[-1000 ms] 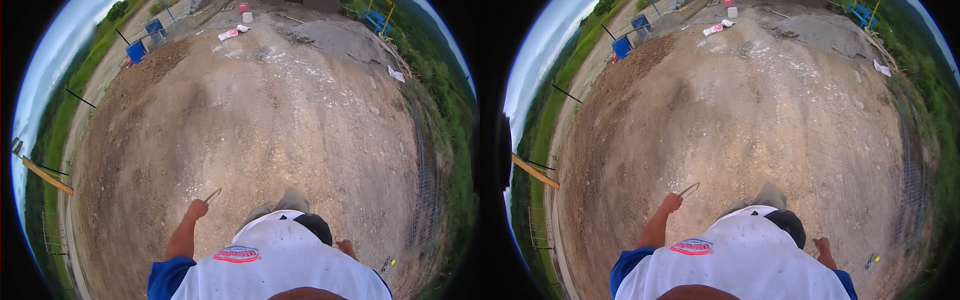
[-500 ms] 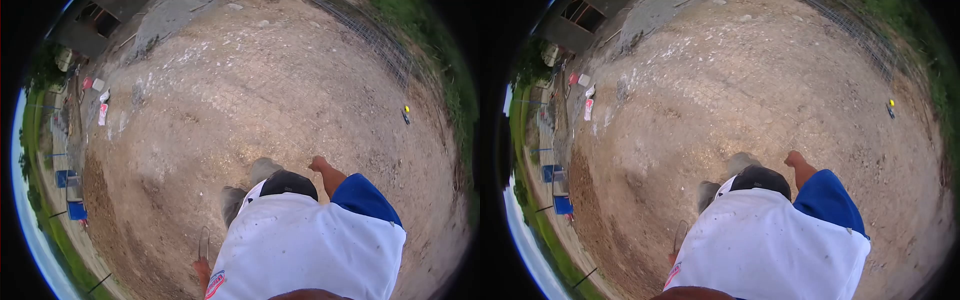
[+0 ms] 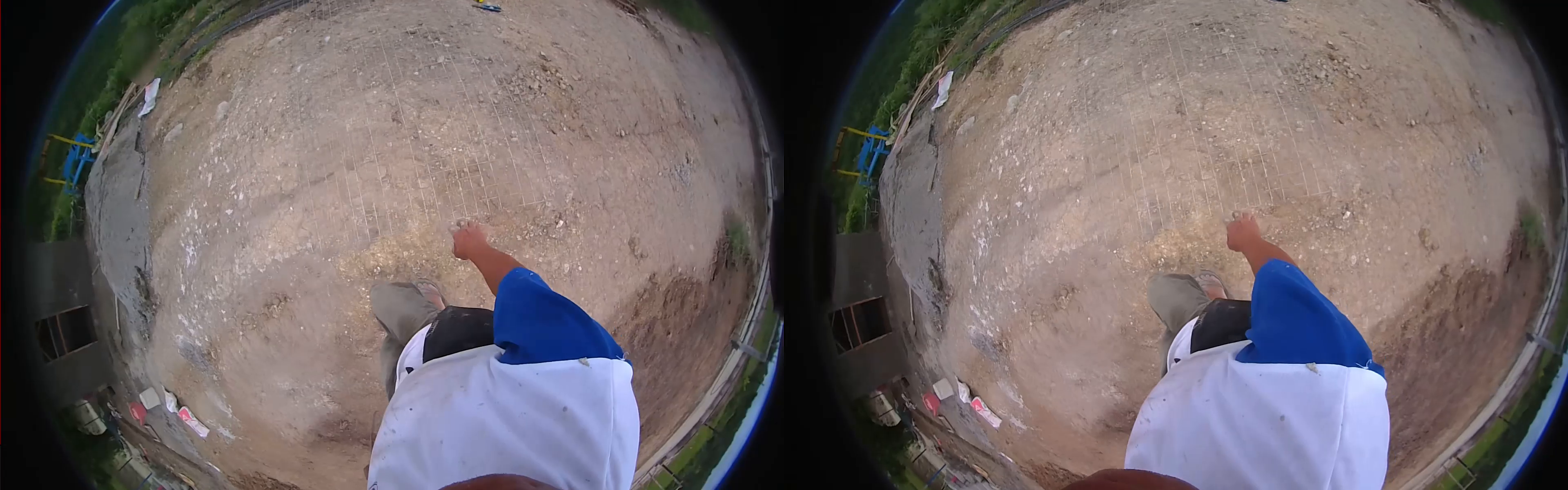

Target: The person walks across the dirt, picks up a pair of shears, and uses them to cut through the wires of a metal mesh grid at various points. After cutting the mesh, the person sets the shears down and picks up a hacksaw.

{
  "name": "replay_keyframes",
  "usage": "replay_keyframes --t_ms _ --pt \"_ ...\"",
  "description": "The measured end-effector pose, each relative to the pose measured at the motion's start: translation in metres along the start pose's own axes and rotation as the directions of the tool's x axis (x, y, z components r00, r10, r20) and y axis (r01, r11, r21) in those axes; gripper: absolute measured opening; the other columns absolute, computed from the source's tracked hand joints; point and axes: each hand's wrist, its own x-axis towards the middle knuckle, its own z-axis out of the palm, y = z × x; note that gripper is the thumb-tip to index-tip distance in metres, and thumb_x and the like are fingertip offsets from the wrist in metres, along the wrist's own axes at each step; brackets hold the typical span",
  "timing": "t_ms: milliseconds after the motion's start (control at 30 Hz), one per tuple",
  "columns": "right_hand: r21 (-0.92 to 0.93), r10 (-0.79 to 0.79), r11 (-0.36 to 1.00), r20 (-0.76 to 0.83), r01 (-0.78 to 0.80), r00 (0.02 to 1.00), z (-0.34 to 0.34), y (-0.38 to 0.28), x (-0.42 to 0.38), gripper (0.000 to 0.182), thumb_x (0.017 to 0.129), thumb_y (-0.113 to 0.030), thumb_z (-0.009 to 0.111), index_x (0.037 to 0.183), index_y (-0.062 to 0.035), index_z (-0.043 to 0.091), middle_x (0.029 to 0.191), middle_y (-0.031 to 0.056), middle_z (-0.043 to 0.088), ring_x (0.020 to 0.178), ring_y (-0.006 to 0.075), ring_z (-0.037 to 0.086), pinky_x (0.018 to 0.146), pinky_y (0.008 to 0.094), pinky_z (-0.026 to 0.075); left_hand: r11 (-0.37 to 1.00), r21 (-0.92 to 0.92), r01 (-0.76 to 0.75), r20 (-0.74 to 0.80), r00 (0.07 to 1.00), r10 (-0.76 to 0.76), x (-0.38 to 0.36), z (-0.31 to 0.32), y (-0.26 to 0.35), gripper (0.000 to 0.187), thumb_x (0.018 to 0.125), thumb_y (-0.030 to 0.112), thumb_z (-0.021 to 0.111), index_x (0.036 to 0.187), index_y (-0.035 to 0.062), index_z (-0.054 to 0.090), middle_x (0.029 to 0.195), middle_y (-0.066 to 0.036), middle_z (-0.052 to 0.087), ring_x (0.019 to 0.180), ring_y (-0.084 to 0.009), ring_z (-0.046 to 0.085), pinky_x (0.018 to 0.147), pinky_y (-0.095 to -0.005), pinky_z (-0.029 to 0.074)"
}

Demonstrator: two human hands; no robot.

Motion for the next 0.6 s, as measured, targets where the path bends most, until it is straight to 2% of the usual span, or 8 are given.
replay_keyframes --t_ms 67,167,200,233,300,367,467,600 --pt "0.155 0.111 0.973 0.329 -0.169 0.938 0.048 0.014 -0.039 0.040 0.078 -0.023 0.057 0.112 -0.0039 0.063 0.114 0.0217 0.061 0.108 0.0366 0.058 0.092 0.0424 0.047 0.996 0.055 -0.070 -0.019 0.997 0.071 0.030 -0.035 -0.009 0.041 0.084 0.027 0.053 0.075 -0.0114 0.059 0.062 -0.023 0.058 0.053 -0.0338 0.058 0.050 -0.0439 0.047" --pt "0.223 0.151 0.925 0.528 -0.307 0.836 0.087 0.052 -0.113 0.042 0.076 -0.029 0.061 0.109 -0.0032 0.064 0.110 0.0223 0.062 0.104 0.0367 0.060 0.088 0.0437 0.049 0.969 0.143 -0.201 -0.066 0.975 0.212 0.089 -0.085 -0.001 0.039 0.084 0.026 0.052 0.075 -0.0107 0.059 0.059 -0.022 0.057 0.049 -0.0325 0.057 0.046 -0.0429 0.047" --pt "0.267 0.193 0.884 0.538 -0.384 0.821 0.095 0.063 -0.139 0.043 0.075 -0.031 0.062 0.108 -0.0028 0.064 0.108 0.0225 0.063 0.102 0.0369 0.060 0.087 0.0439 0.049 0.956 0.167 -0.242 -0.098 0.961 0.260 0.106 -0.100 0.011 0.038 0.084 0.026 0.052 0.075 -0.0104 0.059 0.059 -0.022 0.057 0.048 -0.0320 0.057 0.045 -0.0426 0.047" --pt "0.310 0.236 0.836 0.542 -0.453 0.807 0.101 0.075 -0.163 0.044 0.075 -0.033 0.063 0.107 -0.0024 0.065 0.107 0.0227 0.063 0.101 0.0372 0.061 0.086 0.0441 0.050 0.960 0.057 -0.274 -0.020 0.961 0.275 0.053 -0.139 0.094 0.037 0.087 0.026 0.052 0.074 -0.0090 0.057 0.057 -0.018 0.055 0.046 -0.0274 0.057 0.036 -0.0405 0.044" --pt "0.352 0.310 0.763 0.537 -0.542 0.785 0.118 0.097 -0.198 0.047 0.074 -0.036 0.064 0.106 -0.0024 0.065 0.106 0.0227 0.063 0.100 0.0373 0.061 0.086 0.0438 0.050 0.926 0.089 -0.368 -0.125 0.918 0.377 0.084 -0.152 0.116 0.039 0.089 0.028 0.050 0.077 -0.0087 0.057 0.056 -0.016 0.054 0.045 -0.0261 0.056 0.034 -0.0375 0.043" --pt "0.360 0.376 0.715 0.524 -0.599 0.764 0.147 0.116 -0.222 0.048 0.074 -0.038 0.064 0.107 -0.0030 0.065 0.107 0.0224 0.063 0.101 0.0371 0.060 0.087 0.0427 0.049 0.886 0.139 -0.442 -0.094 0.885 0.456 0.106 -0.170 0.155 0.039 0.090 0.028 0.049 0.079 -0.0090 0.057 0.057 -0.015 0.054 0.045 -0.0257 0.056 0.034 -0.0360 0.043" --pt "0.482 0.494 0.612 0.386 -0.627 0.779 0.157 0.122 -0.256 0.040 0.071 -0.030 0.066 0.100 -0.0030 0.068 0.107 0.0216 0.064 0.102 0.0359 0.061 0.086 0.0415 0.050 0.869 0.134 -0.477 -0.020 0.875 0.483 0.130 -0.186 0.235 0.039 0.090 0.028 0.049 0.082 -0.0088 0.057 0.059 -0.015 0.055 0.044 -0.0262 0.055 0.035 -0.0366 0.044" --pt "0.498 0.487 0.565 0.441 -0.657 0.754 0.188 0.124 -0.277 0.044 0.073 -0.036 0.064 0.104 -0.0037 0.067 0.109 0.0200 0.063 0.104 0.0357 0.060 0.089 0.0412 0.048 0.839 0.173 -0.515 0.030 0.855 0.518 0.132 -0.199 0.358 0.037 0.091 0.028 0.049 0.084 -0.0070 0.060 0.061 -0.016 0.055 0.042 -0.0260 0.050 0.036 -0.0365 0.042"
